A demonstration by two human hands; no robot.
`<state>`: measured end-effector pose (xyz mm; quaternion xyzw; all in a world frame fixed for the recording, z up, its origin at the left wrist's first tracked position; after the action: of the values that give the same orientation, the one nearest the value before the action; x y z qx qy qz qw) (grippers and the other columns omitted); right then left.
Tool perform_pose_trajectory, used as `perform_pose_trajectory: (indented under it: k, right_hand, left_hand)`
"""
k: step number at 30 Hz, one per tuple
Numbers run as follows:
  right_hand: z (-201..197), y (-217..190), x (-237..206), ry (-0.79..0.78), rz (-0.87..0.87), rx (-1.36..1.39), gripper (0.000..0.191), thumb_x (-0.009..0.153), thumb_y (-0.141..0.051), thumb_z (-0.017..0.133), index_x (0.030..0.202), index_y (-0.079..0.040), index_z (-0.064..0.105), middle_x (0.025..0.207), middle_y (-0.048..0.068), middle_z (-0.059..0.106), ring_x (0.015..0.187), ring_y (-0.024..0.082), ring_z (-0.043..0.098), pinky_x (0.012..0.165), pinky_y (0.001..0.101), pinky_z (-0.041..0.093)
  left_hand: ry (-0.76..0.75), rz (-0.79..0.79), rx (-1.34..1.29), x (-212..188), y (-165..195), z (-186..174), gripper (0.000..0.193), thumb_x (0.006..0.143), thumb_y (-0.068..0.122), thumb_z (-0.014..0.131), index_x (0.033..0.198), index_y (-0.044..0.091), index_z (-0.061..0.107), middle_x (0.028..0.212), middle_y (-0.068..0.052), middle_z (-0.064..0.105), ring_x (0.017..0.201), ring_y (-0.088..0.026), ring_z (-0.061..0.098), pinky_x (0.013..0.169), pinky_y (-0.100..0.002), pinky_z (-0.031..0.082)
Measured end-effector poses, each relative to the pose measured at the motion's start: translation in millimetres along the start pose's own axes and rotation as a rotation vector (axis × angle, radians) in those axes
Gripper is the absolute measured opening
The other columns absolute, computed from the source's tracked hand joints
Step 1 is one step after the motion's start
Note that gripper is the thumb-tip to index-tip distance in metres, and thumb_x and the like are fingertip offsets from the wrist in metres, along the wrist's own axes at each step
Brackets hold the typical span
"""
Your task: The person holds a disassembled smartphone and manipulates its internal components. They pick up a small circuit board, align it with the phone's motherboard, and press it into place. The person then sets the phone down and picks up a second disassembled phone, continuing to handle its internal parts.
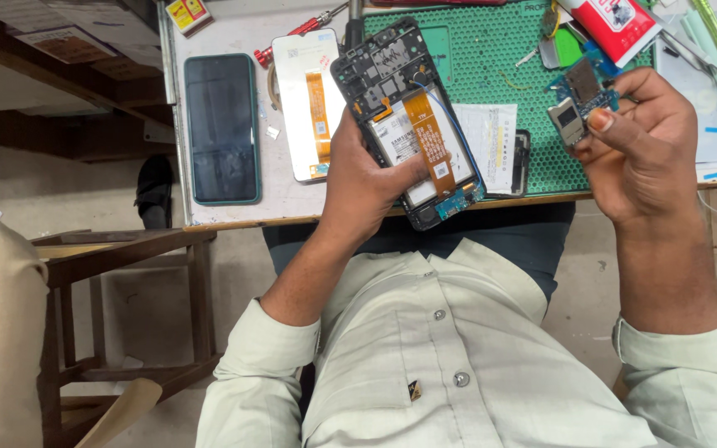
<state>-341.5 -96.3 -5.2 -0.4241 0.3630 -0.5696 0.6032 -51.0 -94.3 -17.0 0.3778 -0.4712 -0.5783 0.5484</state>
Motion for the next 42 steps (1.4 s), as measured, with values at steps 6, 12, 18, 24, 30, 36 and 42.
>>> perform_pose_trajectory:
  k: [6, 12, 18, 24, 30, 36, 42]
  right_hand:
    - [16, -2, 3, -0.009, -0.012, 0.044, 0.020, 0.102, 0.008, 0.071, 0.118, 0.005, 0.060, 0.103, 0.019, 0.070, 0.079, 0.019, 0.067, 0.070, 0.0277, 0.053]
    - [29, -13, 12, 0.033, -0.074, -0.076, 0.013, 0.099, 0.010, 0.066, 0.111, 0.006, 0.062, 0.117, 0.024, 0.068, 0.098, 0.028, 0.074, 0.086, 0.0358, 0.062]
    - [53, -35, 14, -0.074, -0.238, -0.215, 0.028, 0.093, 0.014, 0.056, 0.120, 0.008, 0.061, 0.127, 0.026, 0.067, 0.115, 0.025, 0.071, 0.106, 0.0364, 0.059]
    - [61, -36, 11, -0.036, -0.210, -0.205, 0.031, 0.099, 0.003, 0.066, 0.129, 0.011, 0.059, 0.131, 0.027, 0.066, 0.111, 0.021, 0.070, 0.097, 0.0288, 0.059]
    - [69, -41, 9, -0.086, -0.288, -0.269, 0.040, 0.101, 0.002, 0.074, 0.135, 0.008, 0.053, 0.137, 0.026, 0.063, 0.117, 0.019, 0.070, 0.103, 0.0257, 0.059]
    - [58, -27, 18, -0.011, -0.175, -0.081, 0.038, 0.098, 0.008, 0.074, 0.130, 0.008, 0.055, 0.130, 0.024, 0.064, 0.102, 0.017, 0.070, 0.095, 0.0242, 0.059]
    - [65, -39, 45, -0.285, -0.279, -0.302, 0.039, 0.104, 0.005, 0.073, 0.134, -0.002, 0.049, 0.131, 0.012, 0.061, 0.111, 0.015, 0.071, 0.097, 0.0273, 0.063]
  left_hand:
    - [0.000, -0.026, 0.026, 2, 0, 1, 0.066, 0.077, 0.007, 0.083, 0.132, 0.001, 0.048, 0.117, -0.011, 0.068, 0.105, -0.017, 0.071, 0.094, -0.033, 0.062]
    - [-0.032, 0.006, 0.090, 3, 4, 2, 0.064, 0.079, 0.008, 0.083, 0.133, 0.001, 0.049, 0.118, -0.011, 0.068, 0.107, -0.017, 0.071, 0.096, -0.032, 0.061]
    - [-0.041, -0.002, 0.164, 2, 1, 0, 0.065, 0.078, 0.009, 0.082, 0.133, 0.000, 0.050, 0.117, -0.010, 0.068, 0.107, -0.016, 0.071, 0.097, -0.032, 0.061]
    - [-0.046, 0.035, 0.182, 2, 5, 1, 0.064, 0.078, 0.010, 0.084, 0.132, 0.001, 0.051, 0.119, -0.010, 0.068, 0.108, -0.017, 0.069, 0.099, -0.032, 0.059]
    - [-0.056, 0.014, 0.162, 1, 2, 1, 0.064, 0.078, 0.011, 0.084, 0.132, 0.001, 0.051, 0.118, -0.010, 0.068, 0.107, -0.016, 0.070, 0.098, -0.032, 0.059]
    - [-0.063, 0.021, 0.126, 2, 2, 4, 0.063, 0.078, 0.011, 0.082, 0.132, 0.001, 0.051, 0.118, -0.010, 0.069, 0.108, -0.018, 0.071, 0.098, -0.033, 0.059]
    - [-0.066, 0.016, 0.166, 2, 1, 5, 0.066, 0.076, 0.015, 0.085, 0.130, 0.000, 0.050, 0.115, -0.011, 0.069, 0.105, -0.018, 0.070, 0.094, -0.033, 0.060]
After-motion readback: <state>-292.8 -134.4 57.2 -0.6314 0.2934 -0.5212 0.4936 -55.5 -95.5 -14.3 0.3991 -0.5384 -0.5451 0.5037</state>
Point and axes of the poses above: each hand's wrist, its own x-axis towards the middle knuckle, its own z-axis out of the palm, y = z × x, the point moved 9 cm from there along x, towards the middle knuckle
